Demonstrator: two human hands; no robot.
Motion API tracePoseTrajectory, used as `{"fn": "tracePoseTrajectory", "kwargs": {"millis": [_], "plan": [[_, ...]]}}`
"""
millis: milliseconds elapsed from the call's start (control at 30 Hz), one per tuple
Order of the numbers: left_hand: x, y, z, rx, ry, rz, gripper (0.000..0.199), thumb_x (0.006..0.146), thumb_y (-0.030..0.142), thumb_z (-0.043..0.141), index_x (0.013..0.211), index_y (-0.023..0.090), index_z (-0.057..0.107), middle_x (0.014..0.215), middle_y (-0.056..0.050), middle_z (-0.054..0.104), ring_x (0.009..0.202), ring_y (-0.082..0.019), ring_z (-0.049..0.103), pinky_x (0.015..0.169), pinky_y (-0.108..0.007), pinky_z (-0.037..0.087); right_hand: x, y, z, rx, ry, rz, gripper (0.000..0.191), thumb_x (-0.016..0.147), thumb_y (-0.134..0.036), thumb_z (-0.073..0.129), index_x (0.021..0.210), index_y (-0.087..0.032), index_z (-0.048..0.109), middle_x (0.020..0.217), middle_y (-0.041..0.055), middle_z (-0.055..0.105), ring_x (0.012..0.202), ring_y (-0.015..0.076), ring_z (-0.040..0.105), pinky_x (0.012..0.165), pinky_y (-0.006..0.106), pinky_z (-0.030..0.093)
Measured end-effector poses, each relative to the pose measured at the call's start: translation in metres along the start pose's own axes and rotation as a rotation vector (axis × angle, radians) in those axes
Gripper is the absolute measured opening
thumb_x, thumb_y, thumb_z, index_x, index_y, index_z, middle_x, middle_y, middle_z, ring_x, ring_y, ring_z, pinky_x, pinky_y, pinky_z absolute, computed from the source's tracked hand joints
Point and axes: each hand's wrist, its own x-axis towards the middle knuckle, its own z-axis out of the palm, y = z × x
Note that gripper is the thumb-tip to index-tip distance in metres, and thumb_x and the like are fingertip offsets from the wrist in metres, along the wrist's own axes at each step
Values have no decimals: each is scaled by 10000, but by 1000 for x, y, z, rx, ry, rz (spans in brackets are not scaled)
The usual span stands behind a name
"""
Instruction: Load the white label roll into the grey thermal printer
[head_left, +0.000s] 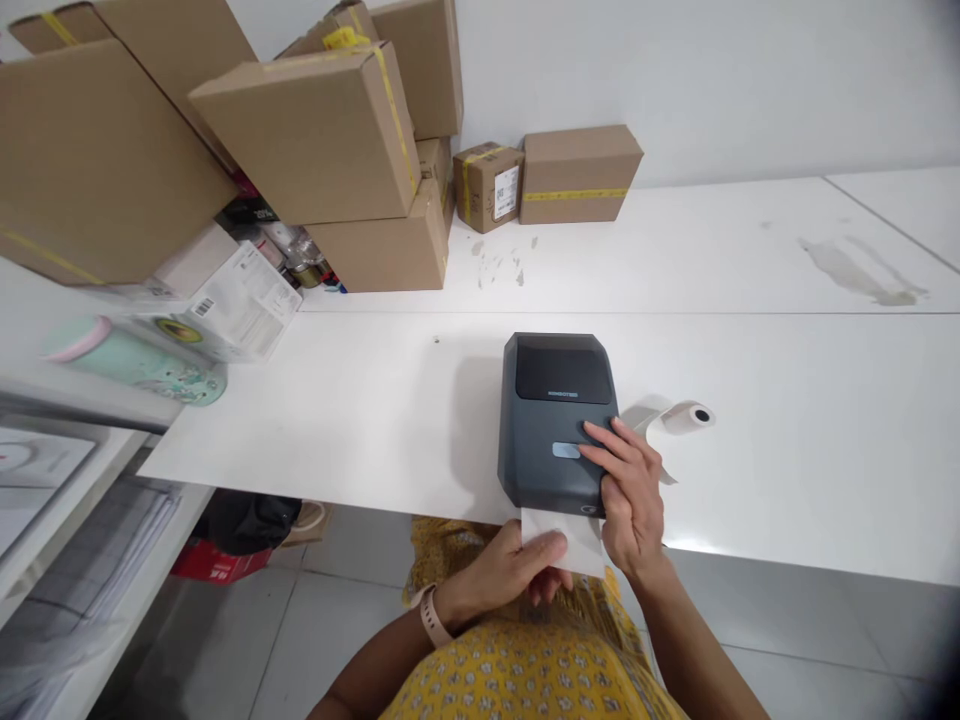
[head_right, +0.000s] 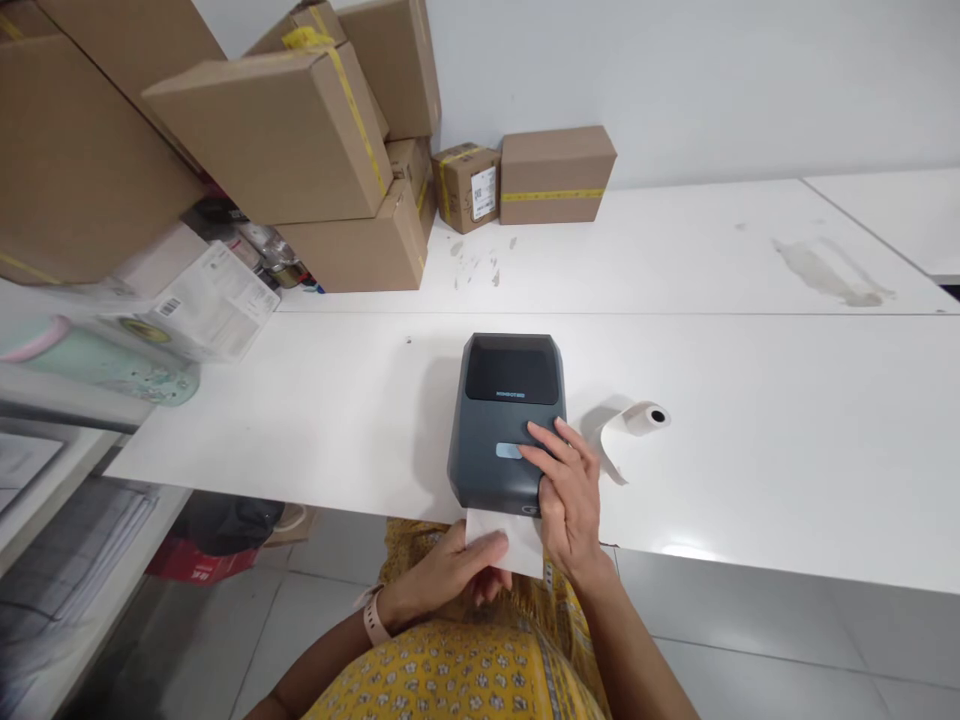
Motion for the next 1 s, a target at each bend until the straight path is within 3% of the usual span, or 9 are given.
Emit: {"fn": "tracePoseTrajectory", "kwargs": {"millis": [200,367,467,533,633,733,800,900,1000], "plan": [[-16,4,-31,88,77,61,747,873,834,463,640,152,657,508,-3,535,417,-89,444,453,-230,328,5,-2,-8,-169,-112,-64,401,997,-258,450,1339,-333,646,1529,19,562,1445,312,455,1181,563,331],[-23,7,-44,110,569,349,566,1022,616,443,691,188,606,599,13,515,522,-110,460,533,-246,379,16,-10,-9,-260,-116,-44,190,985,-238,543,1071,-311,696,1395,-6,673,1416,283,508,1263,574,151],[-14,12,-35,171,777,537,399,1044,520,471,885,210,665,868,-44,648,771,-173,611,723,-290,506,22,-16,-10,-327,-132,-58,111,984,-274,583,1016,-308,683,1362,-18,700,1441,296,487,1259,583,123],[-8,14,-26,226,780,603,327,1045,488,493,1134,235,680,1211,-98,663,1104,-240,642,949,-358,529,25,-19,-10,-386,-141,-80,83,986,-304,598,1005,-304,679,1353,-21,709,1468,310,455,1254,594,100],[-1,12,-14,260,718,633,442,1050,466,502,1450,280,533,1555,-116,481,1456,-300,451,1195,-467,408,26,-20,-12,-414,-166,-88,79,989,-351,614,992,-304,678,1374,-31,700,1505,322,406,1254,613,56],[-1,7,-8,230,668,601,568,1057,474,491,1590,324,364,1665,-100,359,1542,-313,351,1246,-495,368,17,-13,-14,-294,-186,-53,128,1009,-355,581,1068,-321,689,1448,-22,646,1532,313,370,1262,625,73],[-2,3,-7,200,642,556,606,1060,489,477,1623,353,299,1707,-80,291,1568,-320,312,1243,-489,387,5,-6,-15,-161,-173,17,243,1025,-367,535,1227,-335,667,1552,9,551,1552,312,340,1251,620,187],[-5,1,-8,226,601,519,633,1061,495,470,1643,380,249,1745,-40,212,1605,-320,228,1279,-490,341,-16,3,-12,3,-70,227,470,1045,-418,462,1506,-331,494,1667,55,400,1559,312,335,1202,580,357],[-6,0,-12,282,588,568,631,1069,486,448,1652,365,239,1757,-14,180,1625,-301,161,1332,-487,225,-28,4,-6,100,-12,415,566,1068,-461,371,1617,-328,342,1694,51,358,1559,295,351,1214,537,385]]}}
